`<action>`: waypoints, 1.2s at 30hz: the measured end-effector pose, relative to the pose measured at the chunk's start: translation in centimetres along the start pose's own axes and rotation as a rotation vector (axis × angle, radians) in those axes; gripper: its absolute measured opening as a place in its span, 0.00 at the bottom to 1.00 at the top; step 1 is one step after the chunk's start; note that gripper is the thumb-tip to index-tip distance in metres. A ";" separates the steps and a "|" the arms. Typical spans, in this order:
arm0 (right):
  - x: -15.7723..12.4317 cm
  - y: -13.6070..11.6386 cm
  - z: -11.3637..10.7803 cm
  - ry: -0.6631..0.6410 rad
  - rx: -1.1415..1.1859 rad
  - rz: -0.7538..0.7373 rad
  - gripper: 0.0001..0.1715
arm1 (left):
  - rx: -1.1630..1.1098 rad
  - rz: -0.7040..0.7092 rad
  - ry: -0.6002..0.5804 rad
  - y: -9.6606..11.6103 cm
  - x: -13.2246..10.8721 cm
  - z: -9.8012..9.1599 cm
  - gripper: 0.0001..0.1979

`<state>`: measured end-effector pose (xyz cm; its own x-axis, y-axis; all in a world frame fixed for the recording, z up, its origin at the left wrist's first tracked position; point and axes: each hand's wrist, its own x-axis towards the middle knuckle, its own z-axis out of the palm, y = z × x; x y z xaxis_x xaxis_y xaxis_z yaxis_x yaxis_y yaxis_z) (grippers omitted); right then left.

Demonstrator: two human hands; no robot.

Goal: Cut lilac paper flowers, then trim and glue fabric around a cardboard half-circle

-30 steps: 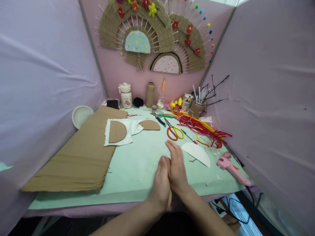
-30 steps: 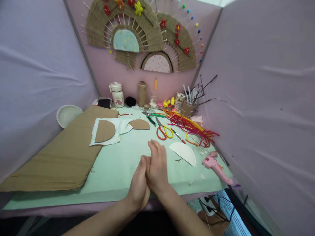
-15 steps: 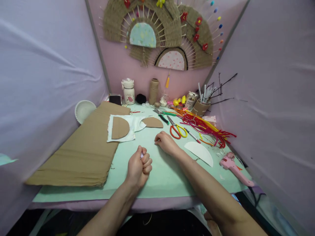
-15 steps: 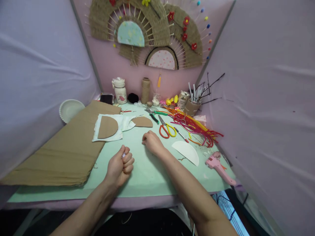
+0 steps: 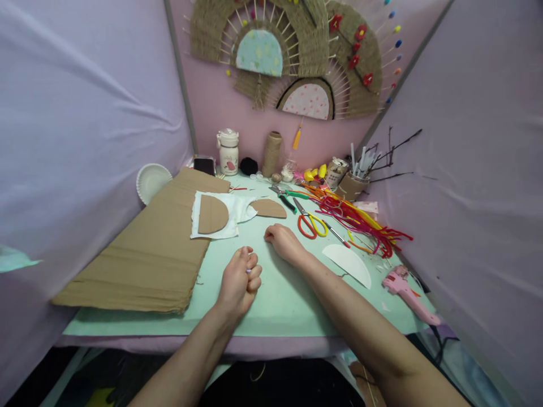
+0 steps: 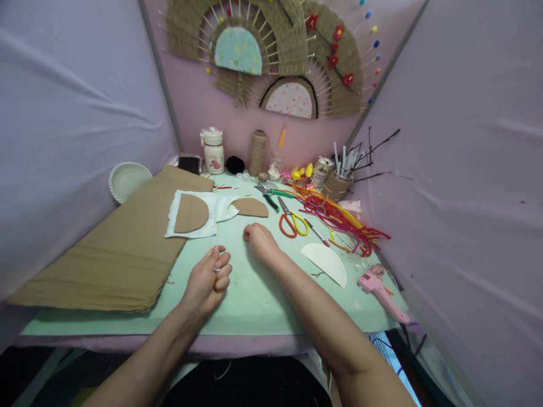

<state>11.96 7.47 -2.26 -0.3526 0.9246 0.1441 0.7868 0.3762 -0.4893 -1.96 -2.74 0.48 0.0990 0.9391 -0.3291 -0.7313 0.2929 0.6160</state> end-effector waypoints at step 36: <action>-16.2 -2.6 -4.0 0.439 -0.040 -0.240 0.12 | -0.093 -0.525 -0.124 -4.7 -3.7 7.0 0.18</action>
<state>17.65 -8.31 0.17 -0.2860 0.7462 0.6011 0.7316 0.5752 -0.3660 5.79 -6.31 3.79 0.5418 0.6866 -0.4849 -0.6181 0.7163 0.3237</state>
